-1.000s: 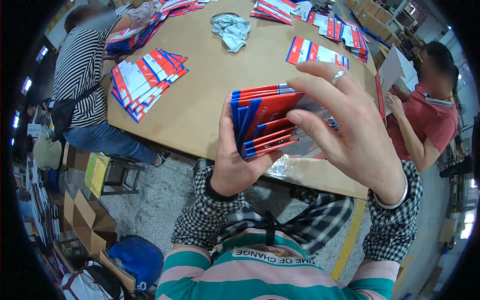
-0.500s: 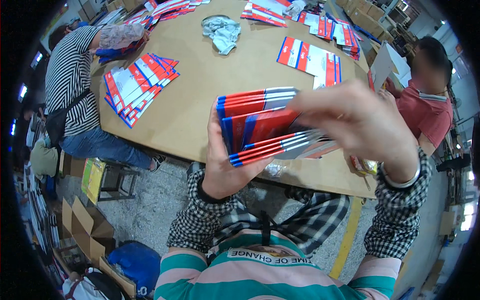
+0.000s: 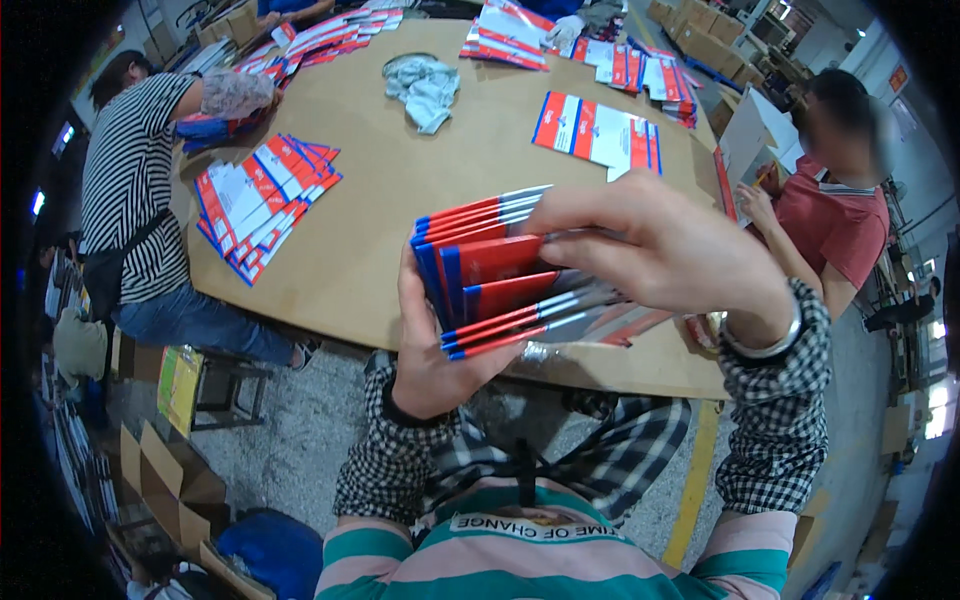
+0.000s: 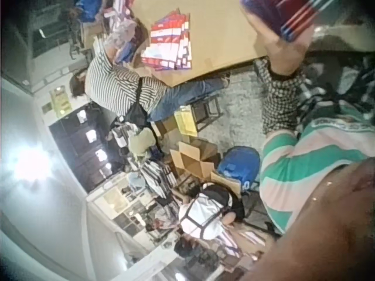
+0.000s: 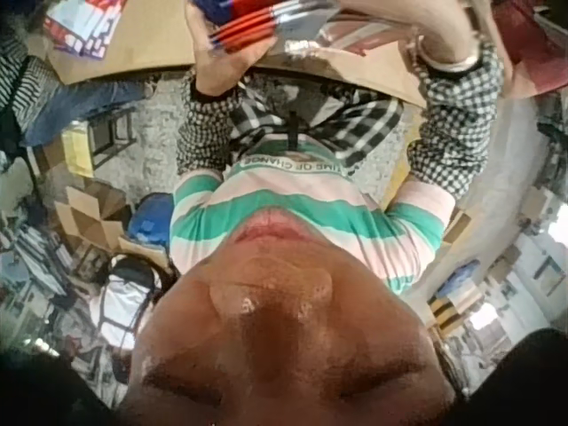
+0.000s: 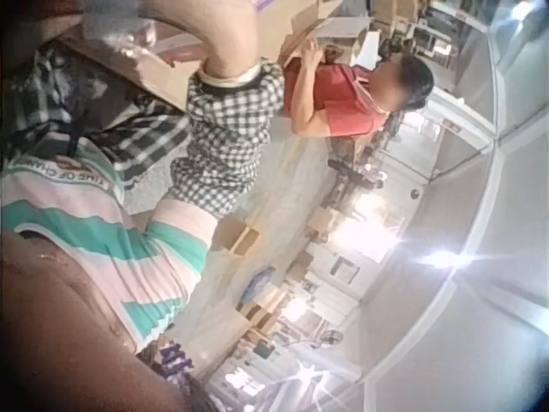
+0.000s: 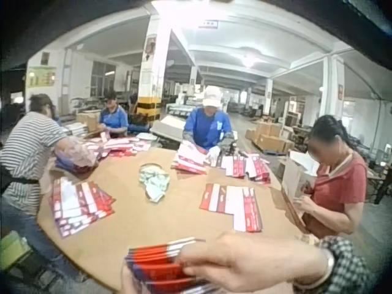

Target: The person applies glue to the edges of flat paper packets using a brush and then folds them shut. They repeat this process for multiple packets, stacking the finished ones on the table.

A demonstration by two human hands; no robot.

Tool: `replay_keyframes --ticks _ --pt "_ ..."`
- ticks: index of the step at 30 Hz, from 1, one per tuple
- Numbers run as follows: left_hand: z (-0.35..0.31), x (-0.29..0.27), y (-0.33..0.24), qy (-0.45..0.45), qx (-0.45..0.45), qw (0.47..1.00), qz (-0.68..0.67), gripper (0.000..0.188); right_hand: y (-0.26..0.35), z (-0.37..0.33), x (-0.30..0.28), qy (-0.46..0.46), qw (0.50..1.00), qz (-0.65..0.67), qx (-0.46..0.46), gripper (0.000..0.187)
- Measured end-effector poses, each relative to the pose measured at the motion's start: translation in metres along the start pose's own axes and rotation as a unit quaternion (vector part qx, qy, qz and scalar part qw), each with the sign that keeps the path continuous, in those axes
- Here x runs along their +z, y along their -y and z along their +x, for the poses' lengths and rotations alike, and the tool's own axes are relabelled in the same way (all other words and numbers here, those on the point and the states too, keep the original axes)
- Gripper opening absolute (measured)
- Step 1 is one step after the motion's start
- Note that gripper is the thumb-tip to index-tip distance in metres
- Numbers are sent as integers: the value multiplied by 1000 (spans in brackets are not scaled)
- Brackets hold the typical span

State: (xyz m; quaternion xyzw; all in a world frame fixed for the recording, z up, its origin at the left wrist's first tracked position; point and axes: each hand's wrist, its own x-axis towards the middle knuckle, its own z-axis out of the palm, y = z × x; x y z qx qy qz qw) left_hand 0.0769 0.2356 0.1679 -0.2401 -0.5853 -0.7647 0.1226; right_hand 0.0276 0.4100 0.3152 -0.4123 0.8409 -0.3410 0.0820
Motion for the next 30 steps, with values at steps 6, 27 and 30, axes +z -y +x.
replay_keyframes --ticks 6,27,30 --pt "-10 -3 3 4 -24 998 58 114 -14 3 9 -16 998 45 -28 18" --pt "-7 1 5 1 -29 999 13 94 29 -20 22 -44 962 -268 10 23" --pt "-7 2 6 0 -33 999 10 94 31 -19 26 -88 966 -245 6 28"
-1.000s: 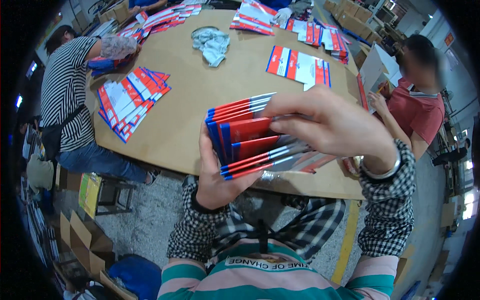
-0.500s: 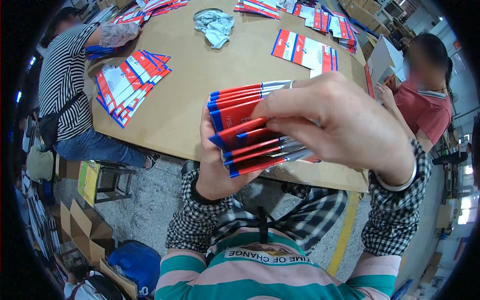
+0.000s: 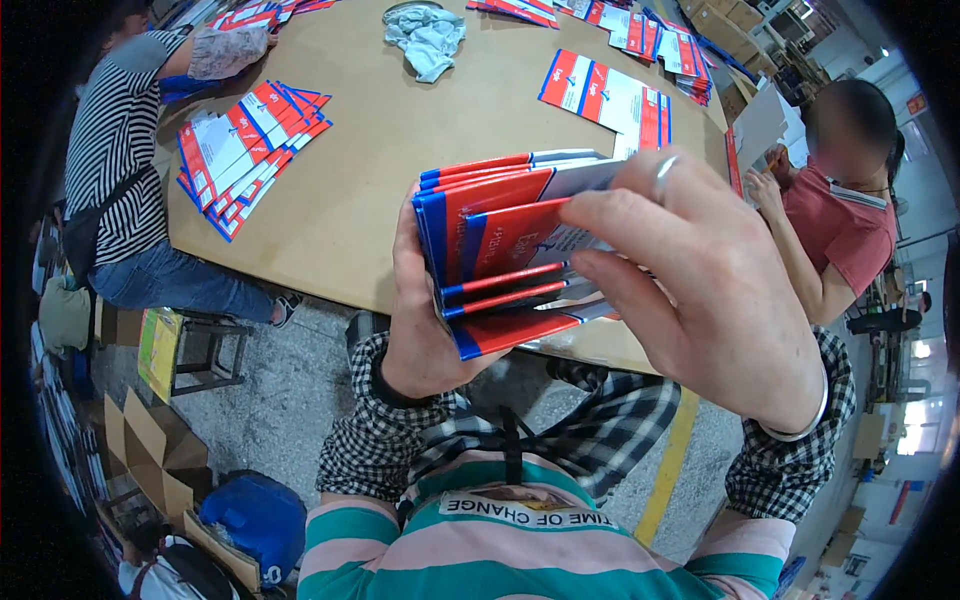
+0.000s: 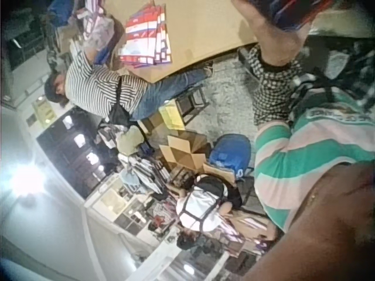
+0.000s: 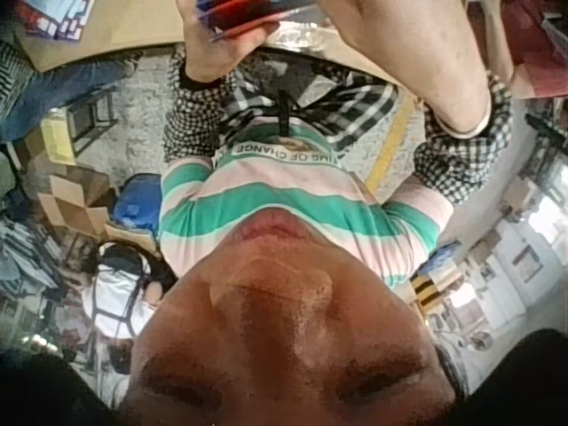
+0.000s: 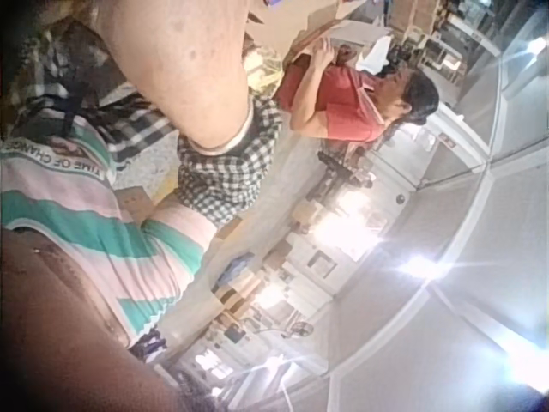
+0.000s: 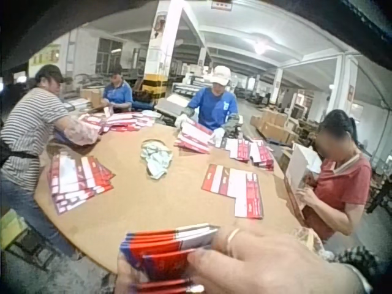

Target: The person applies glue to the edges of flat paper packets using a brush and then folds them shut. They repeat this process for multiple packets, stacking the finished ones on the table.

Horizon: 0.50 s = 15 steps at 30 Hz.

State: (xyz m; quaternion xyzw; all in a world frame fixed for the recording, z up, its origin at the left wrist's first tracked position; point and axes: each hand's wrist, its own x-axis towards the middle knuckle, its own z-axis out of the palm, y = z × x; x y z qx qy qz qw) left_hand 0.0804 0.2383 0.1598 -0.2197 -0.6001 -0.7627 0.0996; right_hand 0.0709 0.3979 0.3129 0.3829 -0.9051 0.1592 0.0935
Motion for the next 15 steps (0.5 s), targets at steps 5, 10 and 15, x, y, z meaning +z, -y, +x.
replay_keyframes --ticks 5,10,15 --pt "-4 -3 3 -24 -51 996 -70 95 2 1 -8 59 998 -11 -24 46" --pt "-4 -3 -1 -71 -154 936 -310 103 12 -10 -7 139 990 32 -1 50" --pt "-7 -20 9 36 37 995 -87 114 11 -13 6 187 981 30 41 43"
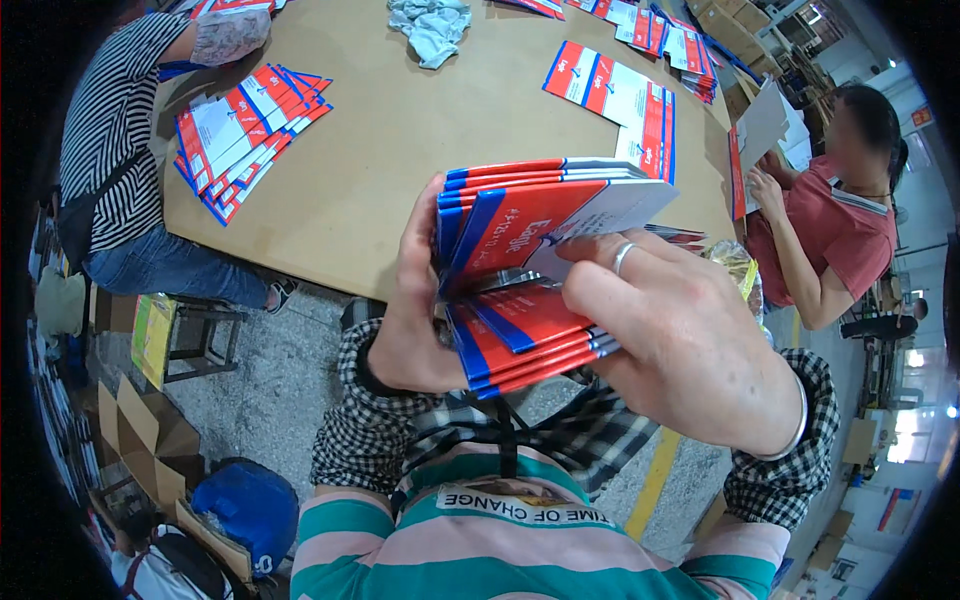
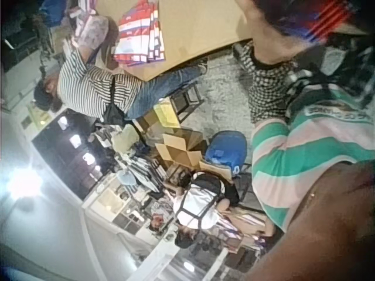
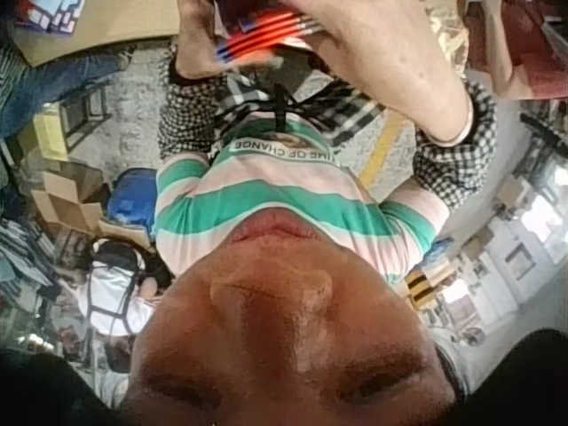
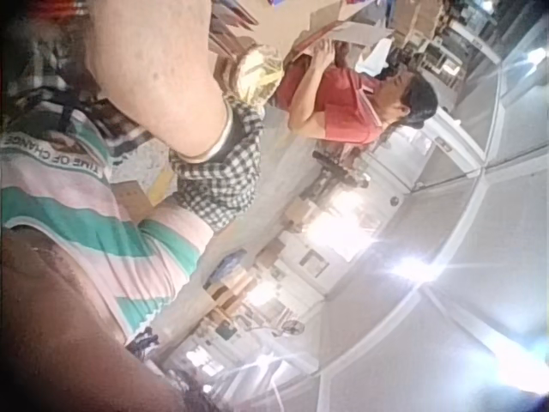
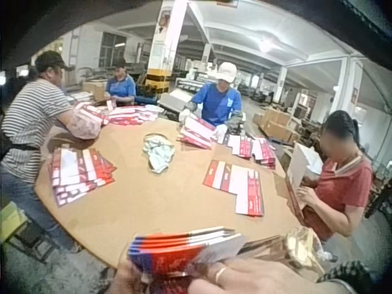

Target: The person applies glue to the edges of flat paper packets using a brush and then folds them shut. They repeat this process for multiple packets, stacking the finished ones on the table.

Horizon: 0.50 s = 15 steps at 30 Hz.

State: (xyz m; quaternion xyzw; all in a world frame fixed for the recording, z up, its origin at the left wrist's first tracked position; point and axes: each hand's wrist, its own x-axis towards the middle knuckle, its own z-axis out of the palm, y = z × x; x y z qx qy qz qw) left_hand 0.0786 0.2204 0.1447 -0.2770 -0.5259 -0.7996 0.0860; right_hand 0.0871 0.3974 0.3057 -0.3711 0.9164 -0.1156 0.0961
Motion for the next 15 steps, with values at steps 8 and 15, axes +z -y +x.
replay_keyframes --ticks 8,15 --pt "11 -1 3 -69 -69 995 38 51 4 -14 6 27 998 -40 -38 43" --pt "10 0 10 -83 -67 992 60 35 1 -32 12 9 998 -41 -56 38"
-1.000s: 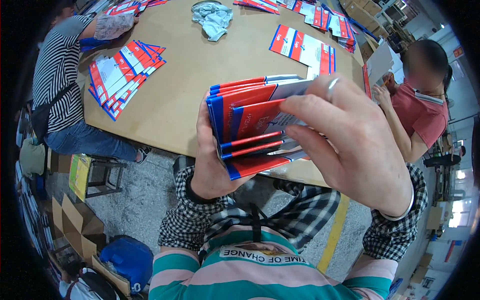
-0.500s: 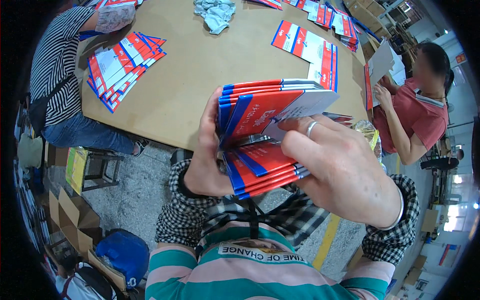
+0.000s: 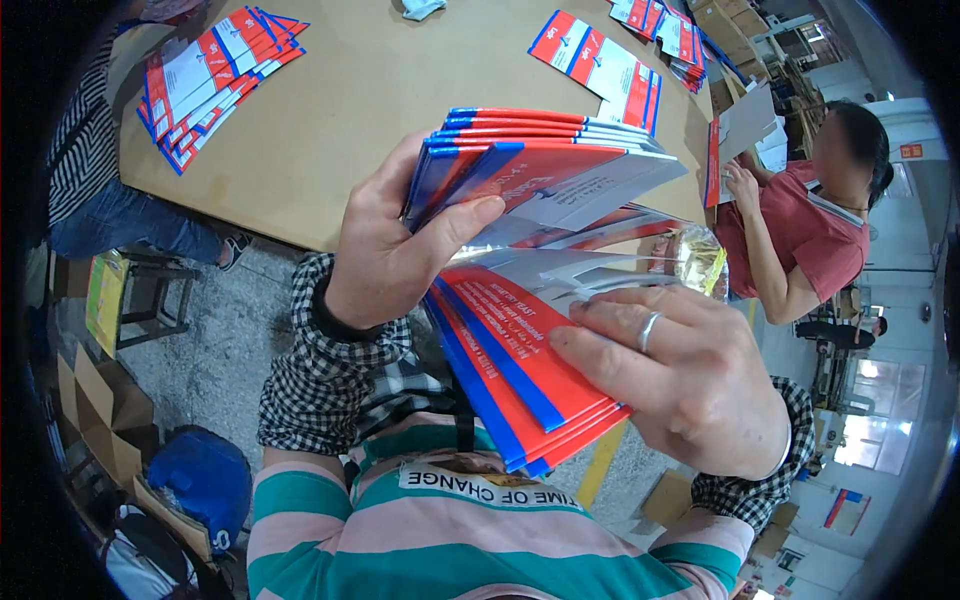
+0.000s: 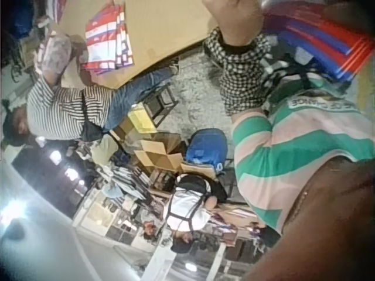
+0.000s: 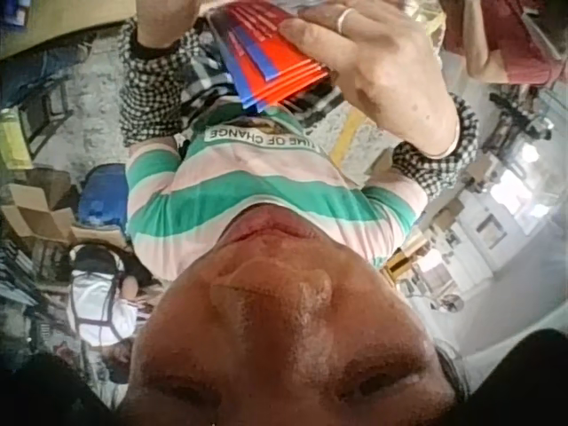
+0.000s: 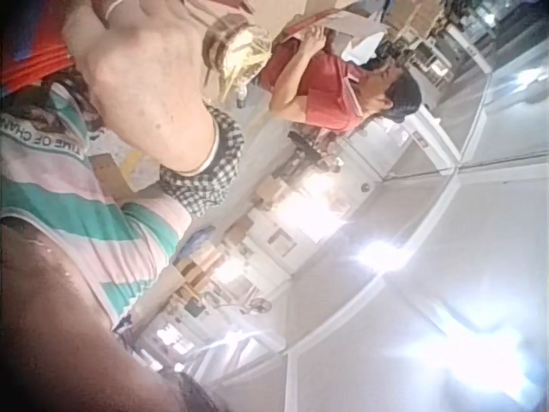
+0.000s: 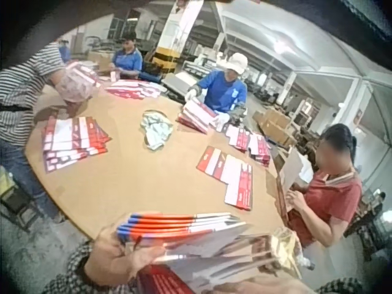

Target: The person applies glue to the edges of flat paper packets using a brush and then folds them shut. They repeat this process for multiple packets, stacking the finished ones on the table.

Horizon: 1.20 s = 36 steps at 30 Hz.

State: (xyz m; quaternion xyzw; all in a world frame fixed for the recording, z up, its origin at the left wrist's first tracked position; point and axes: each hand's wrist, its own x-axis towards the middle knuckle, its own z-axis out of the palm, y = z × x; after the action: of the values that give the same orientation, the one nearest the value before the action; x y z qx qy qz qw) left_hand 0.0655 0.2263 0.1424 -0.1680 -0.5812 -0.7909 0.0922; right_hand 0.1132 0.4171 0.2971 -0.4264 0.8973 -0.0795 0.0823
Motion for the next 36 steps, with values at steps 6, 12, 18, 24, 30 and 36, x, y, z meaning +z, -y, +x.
replay_keyframes --ticks 6,12,18,24,30,36 --pt "-4 -4 7 3 6 999 46 42 -2 6 -3 -44 999 11 12 35" --pt "-16 -3 13 15 35 997 -72 63 -8 20 3 -57 998 -24 8 37" --pt "-22 -6 23 34 57 998 -23 68 -7 14 11 -98 995 -18 9 36" --pt "-25 -1 23 17 50 999 -7 64 -13 7 15 -112 993 -20 -3 32" --pt "-23 -1 19 22 32 999 24 72 -10 1 14 -101 995 -4 17 32" --pt "-19 2 18 18 12 998 53 79 -14 -8 22 -123 992 -2 -10 34"
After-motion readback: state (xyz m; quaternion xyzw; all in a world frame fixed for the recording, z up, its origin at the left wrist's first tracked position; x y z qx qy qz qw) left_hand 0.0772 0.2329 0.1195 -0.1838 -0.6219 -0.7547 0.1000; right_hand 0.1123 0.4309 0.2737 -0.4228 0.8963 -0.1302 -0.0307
